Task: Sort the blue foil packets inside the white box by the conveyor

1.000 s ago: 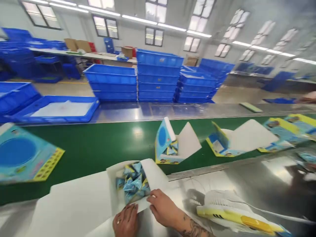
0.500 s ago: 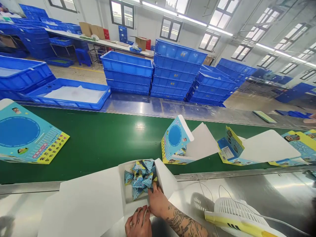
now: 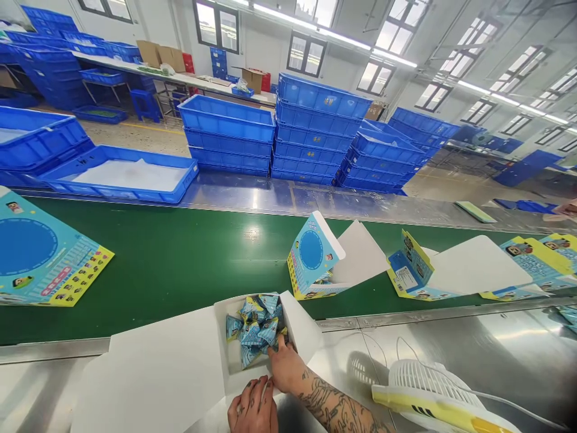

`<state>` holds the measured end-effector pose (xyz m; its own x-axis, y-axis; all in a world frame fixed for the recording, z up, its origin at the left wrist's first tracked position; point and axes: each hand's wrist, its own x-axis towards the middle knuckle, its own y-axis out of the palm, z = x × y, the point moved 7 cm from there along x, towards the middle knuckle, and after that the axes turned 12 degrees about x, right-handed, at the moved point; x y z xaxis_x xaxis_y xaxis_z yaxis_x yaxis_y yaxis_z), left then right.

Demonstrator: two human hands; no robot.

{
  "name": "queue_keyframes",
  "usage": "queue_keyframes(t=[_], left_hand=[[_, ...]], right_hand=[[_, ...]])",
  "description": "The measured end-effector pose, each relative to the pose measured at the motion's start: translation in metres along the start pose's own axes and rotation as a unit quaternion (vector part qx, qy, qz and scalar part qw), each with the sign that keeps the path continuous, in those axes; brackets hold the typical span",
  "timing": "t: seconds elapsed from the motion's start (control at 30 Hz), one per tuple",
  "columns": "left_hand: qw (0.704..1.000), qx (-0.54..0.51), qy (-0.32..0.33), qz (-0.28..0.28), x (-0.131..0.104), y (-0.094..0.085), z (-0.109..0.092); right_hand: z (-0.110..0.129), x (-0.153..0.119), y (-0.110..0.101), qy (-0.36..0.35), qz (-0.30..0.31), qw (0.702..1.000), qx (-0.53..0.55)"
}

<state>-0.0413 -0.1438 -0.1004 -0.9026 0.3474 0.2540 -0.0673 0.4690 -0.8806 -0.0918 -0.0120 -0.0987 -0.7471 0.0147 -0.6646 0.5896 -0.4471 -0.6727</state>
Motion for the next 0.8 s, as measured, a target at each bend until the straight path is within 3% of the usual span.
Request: queue_keyframes(t=[0.07,0.13,0.23,0.3,0.4,0.47,0.57,0.7,0.8], left_hand=[[0.999,-0.013,-0.018,0.029,0.003,-0.003,0.001],[0.995,-0.011,-0.024,0.096,0.012,-0.005,0.005],[0.974,0.013,0.058,0.220,0.036,-0.009,0.004],[0.961,0.066,0.094,0.252,0.063,-0.014,0.005],[0.951,0.150,0.028,0.267,0.108,-0.015,0.015],[0.930,0.169,-0.013,0.326,0.123,-0.004,0.021],[0.890,0.174,-0.047,0.419,0.118,0.019,0.035],[0.864,0.148,-0.070,0.475,0.096,0.044,0.058],[0.852,0.133,-0.059,0.502,0.089,0.052,0.068]], right_hand=[[0.004,-0.005,-0.007,0.001,0.012,1.000,-0.007],[0.006,-0.010,-0.012,0.001,0.019,1.000,-0.007],[0.007,-0.013,-0.012,0.027,0.024,0.999,-0.001],[0.007,-0.014,-0.009,0.052,0.017,0.998,0.007],[0.011,-0.013,-0.002,0.071,0.011,0.997,0.019],[0.014,-0.011,0.003,0.077,0.011,0.997,0.026],[0.019,-0.011,0.008,0.081,0.009,0.996,0.040],[0.025,-0.015,0.013,0.088,0.010,0.995,0.053],[0.029,-0.017,0.016,0.092,0.011,0.994,0.052]])
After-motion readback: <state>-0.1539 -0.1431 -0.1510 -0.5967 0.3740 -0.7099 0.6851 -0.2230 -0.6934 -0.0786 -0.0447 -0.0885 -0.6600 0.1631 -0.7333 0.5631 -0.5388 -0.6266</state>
